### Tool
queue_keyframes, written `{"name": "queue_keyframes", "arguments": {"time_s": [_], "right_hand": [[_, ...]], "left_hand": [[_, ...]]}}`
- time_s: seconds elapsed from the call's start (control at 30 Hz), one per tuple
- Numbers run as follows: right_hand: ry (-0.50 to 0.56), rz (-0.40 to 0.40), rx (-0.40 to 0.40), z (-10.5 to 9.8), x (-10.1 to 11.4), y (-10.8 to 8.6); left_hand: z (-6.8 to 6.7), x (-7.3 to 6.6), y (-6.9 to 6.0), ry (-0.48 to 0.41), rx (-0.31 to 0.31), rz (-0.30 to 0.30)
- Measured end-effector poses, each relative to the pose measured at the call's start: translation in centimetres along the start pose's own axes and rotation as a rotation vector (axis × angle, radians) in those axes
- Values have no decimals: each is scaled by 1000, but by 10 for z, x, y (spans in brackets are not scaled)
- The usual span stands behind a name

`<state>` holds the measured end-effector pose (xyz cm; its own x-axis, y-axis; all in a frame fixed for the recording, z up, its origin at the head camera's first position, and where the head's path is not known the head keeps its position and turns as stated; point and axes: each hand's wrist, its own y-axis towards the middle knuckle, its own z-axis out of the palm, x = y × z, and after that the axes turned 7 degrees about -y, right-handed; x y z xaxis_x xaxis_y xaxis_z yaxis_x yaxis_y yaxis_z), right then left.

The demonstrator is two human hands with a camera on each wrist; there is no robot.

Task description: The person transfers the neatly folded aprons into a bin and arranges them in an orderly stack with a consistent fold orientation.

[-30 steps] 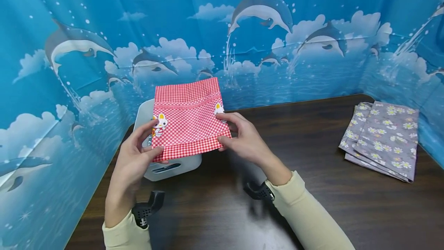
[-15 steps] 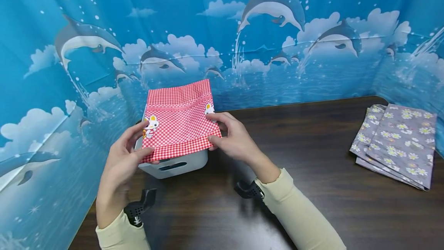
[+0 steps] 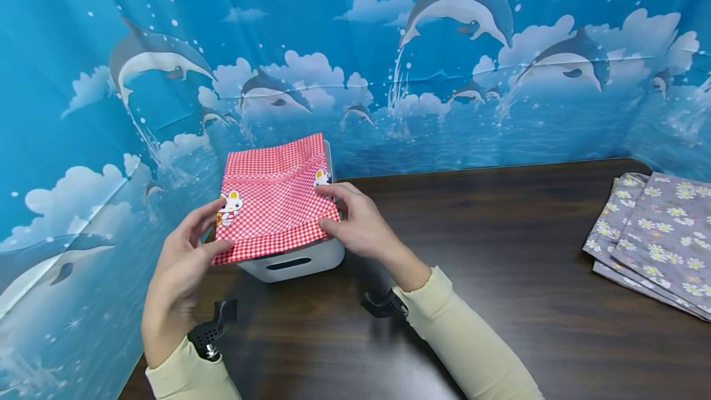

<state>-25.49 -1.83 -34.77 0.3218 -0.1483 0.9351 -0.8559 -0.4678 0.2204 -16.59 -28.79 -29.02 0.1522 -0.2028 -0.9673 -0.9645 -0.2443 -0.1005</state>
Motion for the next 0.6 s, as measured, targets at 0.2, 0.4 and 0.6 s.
{"name": "queue_keyframes", "arguments": {"time_s": [0.2, 0.4, 0.6], "right_hand": [[60, -24, 42, 8, -1, 3], [108, -33, 93, 15, -4, 7], [179, -44, 122, 20, -6, 6]], "left_hand": [[-3, 4, 3, 37, -54, -2], [-7, 5, 3, 38, -96, -5], [-9, 5, 4, 15, -110, -7]]}}
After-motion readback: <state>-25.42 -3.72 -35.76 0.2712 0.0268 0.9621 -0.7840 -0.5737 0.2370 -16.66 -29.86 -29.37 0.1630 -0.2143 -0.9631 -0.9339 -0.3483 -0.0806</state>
